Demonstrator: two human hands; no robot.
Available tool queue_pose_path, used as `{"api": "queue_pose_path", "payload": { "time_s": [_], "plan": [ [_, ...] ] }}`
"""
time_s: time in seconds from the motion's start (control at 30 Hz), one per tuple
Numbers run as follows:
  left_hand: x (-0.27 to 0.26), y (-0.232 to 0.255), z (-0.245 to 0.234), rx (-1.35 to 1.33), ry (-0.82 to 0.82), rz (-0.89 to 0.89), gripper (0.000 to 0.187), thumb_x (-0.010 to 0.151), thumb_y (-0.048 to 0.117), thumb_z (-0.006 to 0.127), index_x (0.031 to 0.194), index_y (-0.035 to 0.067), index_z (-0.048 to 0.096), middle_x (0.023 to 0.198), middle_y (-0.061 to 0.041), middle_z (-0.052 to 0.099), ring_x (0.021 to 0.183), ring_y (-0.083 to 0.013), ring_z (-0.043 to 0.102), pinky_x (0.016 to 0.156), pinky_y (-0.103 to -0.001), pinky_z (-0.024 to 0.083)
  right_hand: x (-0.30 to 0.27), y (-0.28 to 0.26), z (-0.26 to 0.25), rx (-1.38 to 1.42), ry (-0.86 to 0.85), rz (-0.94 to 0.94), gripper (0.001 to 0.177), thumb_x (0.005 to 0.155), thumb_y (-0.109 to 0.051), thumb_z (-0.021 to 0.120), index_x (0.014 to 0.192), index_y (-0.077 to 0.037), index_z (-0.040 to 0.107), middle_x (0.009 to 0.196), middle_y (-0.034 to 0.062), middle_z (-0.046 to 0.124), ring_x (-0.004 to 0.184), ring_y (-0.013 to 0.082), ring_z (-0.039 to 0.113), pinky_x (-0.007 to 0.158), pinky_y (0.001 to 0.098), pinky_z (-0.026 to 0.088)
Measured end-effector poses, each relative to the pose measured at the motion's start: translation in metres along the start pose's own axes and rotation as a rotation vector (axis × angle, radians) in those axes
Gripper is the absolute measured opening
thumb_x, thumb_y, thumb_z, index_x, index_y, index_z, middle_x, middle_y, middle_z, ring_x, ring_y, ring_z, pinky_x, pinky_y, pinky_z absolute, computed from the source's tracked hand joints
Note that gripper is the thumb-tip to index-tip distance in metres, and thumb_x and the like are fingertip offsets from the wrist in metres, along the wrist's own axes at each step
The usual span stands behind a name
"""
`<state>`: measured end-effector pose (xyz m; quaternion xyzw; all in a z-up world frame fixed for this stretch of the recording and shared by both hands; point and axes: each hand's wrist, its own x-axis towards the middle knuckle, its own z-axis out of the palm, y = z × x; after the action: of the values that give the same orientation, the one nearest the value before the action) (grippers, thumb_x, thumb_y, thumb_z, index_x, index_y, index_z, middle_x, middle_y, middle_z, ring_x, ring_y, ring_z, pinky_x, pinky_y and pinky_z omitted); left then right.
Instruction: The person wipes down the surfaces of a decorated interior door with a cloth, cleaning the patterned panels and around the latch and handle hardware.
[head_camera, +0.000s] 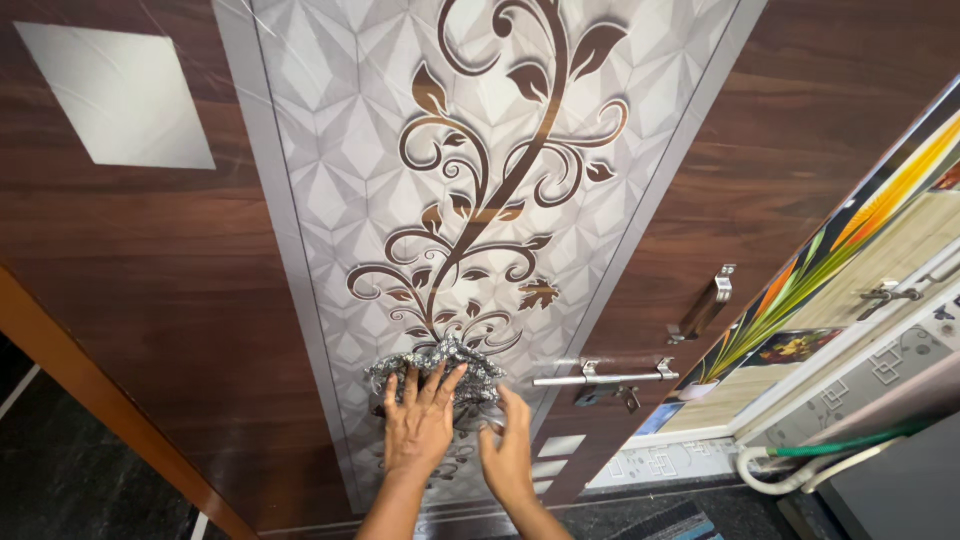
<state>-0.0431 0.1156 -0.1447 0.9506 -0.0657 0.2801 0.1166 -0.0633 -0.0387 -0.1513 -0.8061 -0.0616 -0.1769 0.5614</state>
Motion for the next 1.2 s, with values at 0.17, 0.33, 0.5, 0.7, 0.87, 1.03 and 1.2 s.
{"api": "queue_pose_path", "payload": {
  "time_s": [0.17, 0.33, 0.5, 0.7, 0.87, 1.03, 1.2],
  "plan": [
    [0.004, 0.009, 0.002, -0.029, -0.098, -0.044, 0.065, 0.097, 0.025, 0.053, 0.156, 0.037, 0.027, 0.160, -0.001, 0.033, 0.143, -0.0373, 0.035, 0.118, -0.059, 0.017, -0.001, -0.031, 0.011, 0.162, 0.077, 0.160, 0.036, 0.093, -0.009, 0.062, 0.128, -0.006, 0.055, 0.116, 0.0129, 0.066, 0.105, 0.0229, 0.069, 0.084, 0.0359, 0.056],
    [0.005, 0.007, -0.009, -0.430, 0.003, 0.059, 0.063, 0.097, 0.011, 0.053, 0.157, 0.016, 0.033, 0.159, -0.007, 0.040, 0.143, -0.0378, 0.038, 0.114, -0.055, 0.026, 0.022, -0.054, 0.018, 0.183, -0.028, -0.199, 0.043, 0.093, -0.007, 0.062, 0.136, -0.005, 0.055, 0.128, 0.0127, 0.061, 0.118, 0.0226, 0.065, 0.103, 0.0351, 0.050],
    [0.013, -0.011, -0.040, -0.472, 0.299, 0.214, 0.058, 0.090, 0.006, 0.058, 0.146, 0.018, 0.051, 0.147, -0.001, 0.057, 0.135, -0.0294, 0.054, 0.113, -0.044, 0.041, 0.023, -0.055, 0.014, 0.256, -0.099, -0.141, 0.060, 0.095, -0.008, 0.064, 0.151, -0.007, 0.043, 0.135, 0.0135, 0.053, 0.127, 0.0242, 0.058, 0.107, 0.0364, 0.048],
    [0.067, -0.012, -0.111, -0.286, 0.697, 0.155, 0.045, 0.091, 0.012, 0.069, 0.135, 0.017, 0.060, 0.143, -0.004, 0.056, 0.136, -0.0268, 0.052, 0.108, -0.043, 0.038, 0.032, -0.065, 0.005, 0.156, 0.011, -0.211, 0.081, 0.084, 0.001, 0.068, 0.156, -0.006, 0.031, 0.133, 0.0137, 0.050, 0.126, 0.0235, 0.055, 0.108, 0.0362, 0.047],
    [0.107, -0.015, -0.133, -0.160, 0.761, 0.027, 0.046, 0.096, 0.024, 0.067, 0.141, 0.022, 0.059, 0.153, -0.008, 0.050, 0.146, -0.0296, 0.042, 0.112, -0.046, 0.031, 0.045, -0.079, -0.020, 0.074, 0.070, -0.398, 0.075, 0.087, 0.002, 0.064, 0.155, -0.002, 0.033, 0.141, 0.0189, 0.048, 0.133, 0.0298, 0.052, 0.114, 0.0395, 0.039],
    [0.119, -0.016, -0.092, 0.041, 0.736, -0.059, 0.051, 0.103, 0.041, 0.058, 0.153, 0.031, 0.051, 0.166, -0.008, 0.036, 0.154, -0.0314, 0.029, 0.120, -0.051, 0.021, 0.061, -0.090, -0.046, -0.133, 0.136, -0.528, 0.070, 0.088, -0.001, 0.063, 0.153, -0.002, 0.038, 0.153, 0.0234, 0.044, 0.142, 0.0379, 0.045, 0.116, 0.0430, 0.035],
    [0.120, -0.027, -0.064, 0.148, 0.781, -0.056, 0.053, 0.105, 0.044, 0.054, 0.156, 0.033, 0.047, 0.168, -0.007, 0.030, 0.156, -0.0307, 0.025, 0.121, -0.054, 0.019, 0.087, -0.092, -0.068, -0.407, 0.111, -0.531, 0.068, 0.090, -0.011, 0.067, 0.153, -0.007, 0.041, 0.165, 0.0222, 0.027, 0.148, 0.0418, 0.033, 0.117, 0.0464, 0.030]
  ]
}}
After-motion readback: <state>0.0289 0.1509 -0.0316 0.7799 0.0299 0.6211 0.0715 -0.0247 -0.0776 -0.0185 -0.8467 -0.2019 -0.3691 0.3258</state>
